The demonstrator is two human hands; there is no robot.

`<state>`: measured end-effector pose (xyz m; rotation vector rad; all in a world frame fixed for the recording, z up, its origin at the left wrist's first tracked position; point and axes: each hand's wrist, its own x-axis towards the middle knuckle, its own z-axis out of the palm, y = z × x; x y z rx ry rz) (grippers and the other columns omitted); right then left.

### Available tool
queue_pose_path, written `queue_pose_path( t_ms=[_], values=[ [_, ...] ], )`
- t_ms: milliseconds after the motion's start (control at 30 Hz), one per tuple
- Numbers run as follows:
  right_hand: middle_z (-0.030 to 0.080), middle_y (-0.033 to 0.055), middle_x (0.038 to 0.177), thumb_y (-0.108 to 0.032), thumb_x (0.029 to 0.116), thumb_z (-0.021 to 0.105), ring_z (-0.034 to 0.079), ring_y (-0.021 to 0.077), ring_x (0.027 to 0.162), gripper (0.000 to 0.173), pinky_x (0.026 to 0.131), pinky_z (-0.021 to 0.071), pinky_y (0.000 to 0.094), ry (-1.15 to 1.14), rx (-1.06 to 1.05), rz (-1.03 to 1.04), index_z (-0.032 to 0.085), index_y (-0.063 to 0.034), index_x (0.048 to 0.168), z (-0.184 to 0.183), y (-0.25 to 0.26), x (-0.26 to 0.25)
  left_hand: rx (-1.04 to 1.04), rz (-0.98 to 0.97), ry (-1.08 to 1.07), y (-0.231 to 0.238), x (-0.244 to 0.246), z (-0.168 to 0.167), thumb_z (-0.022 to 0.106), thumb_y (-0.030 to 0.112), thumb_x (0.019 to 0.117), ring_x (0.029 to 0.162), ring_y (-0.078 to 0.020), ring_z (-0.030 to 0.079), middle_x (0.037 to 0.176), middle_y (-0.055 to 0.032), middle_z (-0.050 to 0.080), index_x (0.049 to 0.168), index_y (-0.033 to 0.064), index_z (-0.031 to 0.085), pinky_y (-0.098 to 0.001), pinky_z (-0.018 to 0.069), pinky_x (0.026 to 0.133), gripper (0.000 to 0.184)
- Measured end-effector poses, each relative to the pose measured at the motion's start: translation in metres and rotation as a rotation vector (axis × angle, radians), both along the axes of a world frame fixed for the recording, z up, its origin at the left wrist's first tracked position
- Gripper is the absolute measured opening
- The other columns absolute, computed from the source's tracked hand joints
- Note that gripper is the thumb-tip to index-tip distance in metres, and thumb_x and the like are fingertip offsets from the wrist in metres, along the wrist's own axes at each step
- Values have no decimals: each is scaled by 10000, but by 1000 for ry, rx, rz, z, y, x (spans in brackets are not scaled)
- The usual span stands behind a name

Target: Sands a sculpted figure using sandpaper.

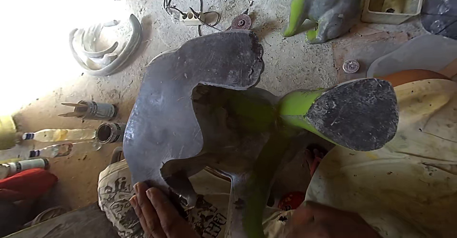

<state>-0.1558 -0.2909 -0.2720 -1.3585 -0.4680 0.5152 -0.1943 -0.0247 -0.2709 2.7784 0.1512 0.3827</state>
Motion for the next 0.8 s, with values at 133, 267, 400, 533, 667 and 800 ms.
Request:
queue_pose_path(
  t_ms=[133,267,400,533,667,800],
  values=[
    [703,92,1244,-91,1053,455,680,149,1110,378,932,590,332,-109,-309,-191,669,-96,1364,-9,14,4,40,-3,4,3,1,-1,219,962,776,1539,-529,34,1591,-465,59,1560,-160,57,-576,9,1256,1379],
    [707,67,1257,-119,1039,492,705,178,1052,410,840,599,341,-249,-607,-191,633,-167,1422,-3,40,3,44,12,9,1,4,2,193,963,783,1534,-531,60,1575,-484,74,1529,-213,70,-551,26,1257,1398],
    [760,61,1172,-130,1034,531,750,180,897,339,729,600,314,-427,-708,-173,703,-130,1326,0,52,-3,62,-5,1,7,2,-3,251,1005,717,1544,-506,51,1594,-454,80,1551,-172,72,-549,-2,1257,1454],
    [719,64,1298,-91,1046,506,693,170,1192,328,958,575,297,-483,-659,-69,709,-123,1302,-3,41,-4,52,-20,9,9,1,-3,303,1013,669,1536,-528,40,1597,-451,69,1559,-161,67,-589,-12,1249,1492],
    [710,41,1313,-84,1039,524,680,175,1200,328,990,557,308,-484,-610,-9,711,-150,1300,-13,26,-8,19,6,19,8,2,-1,287,1022,677,1532,-538,38,1599,-452,62,1556,-172,65,-587,-3,1251,1499],
    [734,33,1231,-124,1008,568,705,164,1112,286,899,596,342,-347,-493,-46,741,-166,1232,-25,14,-15,-4,8,6,18,2,-6,265,949,778,1550,-488,39,1608,-437,51,1560,-157,65,-549,18,1263,1368]
  ],
)
